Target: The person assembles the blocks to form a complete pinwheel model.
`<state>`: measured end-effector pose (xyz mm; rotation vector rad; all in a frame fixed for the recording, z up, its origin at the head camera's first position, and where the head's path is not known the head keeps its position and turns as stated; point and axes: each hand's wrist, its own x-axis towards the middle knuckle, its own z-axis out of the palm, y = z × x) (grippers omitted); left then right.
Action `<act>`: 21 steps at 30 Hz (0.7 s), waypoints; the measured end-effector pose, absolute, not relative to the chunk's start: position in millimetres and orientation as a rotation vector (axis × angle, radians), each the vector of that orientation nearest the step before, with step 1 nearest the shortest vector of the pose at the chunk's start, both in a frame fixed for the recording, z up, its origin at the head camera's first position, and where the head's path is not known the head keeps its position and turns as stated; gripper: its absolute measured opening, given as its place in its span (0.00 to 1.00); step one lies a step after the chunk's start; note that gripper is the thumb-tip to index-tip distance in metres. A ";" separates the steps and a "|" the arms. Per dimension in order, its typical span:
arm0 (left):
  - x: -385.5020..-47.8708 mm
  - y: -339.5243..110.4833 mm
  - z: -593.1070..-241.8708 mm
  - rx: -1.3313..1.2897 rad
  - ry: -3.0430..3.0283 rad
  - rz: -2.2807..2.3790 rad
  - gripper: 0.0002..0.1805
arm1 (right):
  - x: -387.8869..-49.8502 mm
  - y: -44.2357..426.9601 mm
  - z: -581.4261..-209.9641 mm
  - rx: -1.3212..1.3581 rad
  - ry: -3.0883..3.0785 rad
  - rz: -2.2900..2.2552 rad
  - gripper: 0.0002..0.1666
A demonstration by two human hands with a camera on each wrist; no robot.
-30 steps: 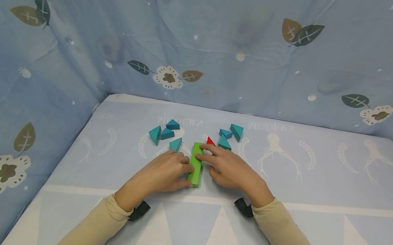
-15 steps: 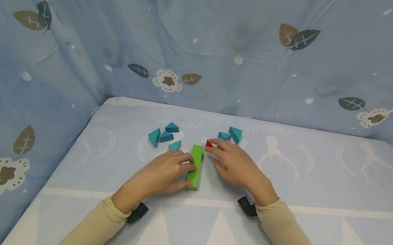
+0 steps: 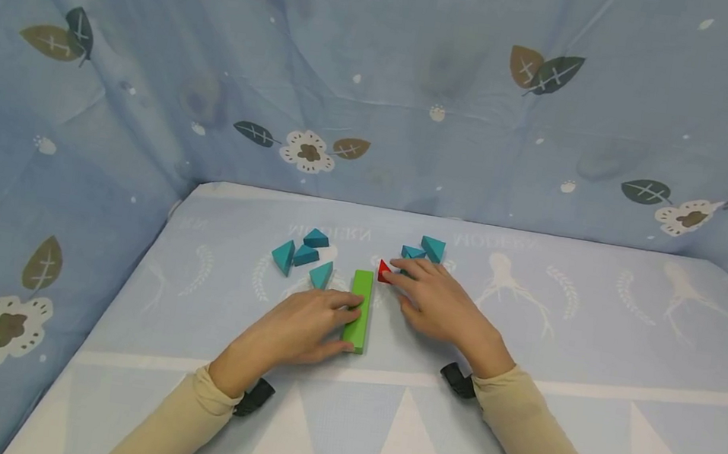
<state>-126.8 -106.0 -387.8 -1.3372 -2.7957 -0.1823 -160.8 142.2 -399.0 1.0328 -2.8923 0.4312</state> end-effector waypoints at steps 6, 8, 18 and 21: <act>-125.9 -104.8 -388.0 -1.345 -2.763 -0.194 0.26 | -161.3 140.7 -402.5 1.086 -2.861 0.425 0.26; -125.7 -104.3 -387.8 -1.346 -2.770 -0.187 0.26 | -161.4 140.0 -403.3 1.090 -2.857 0.422 0.26; -126.0 -102.9 -387.5 -1.340 -2.800 -0.175 0.26 | -161.3 137.8 -406.6 1.058 -2.837 0.459 0.25; -126.2 -103.6 -387.4 -1.340 -2.796 -0.189 0.26 | -161.8 137.0 -407.7 1.051 -2.837 0.467 0.25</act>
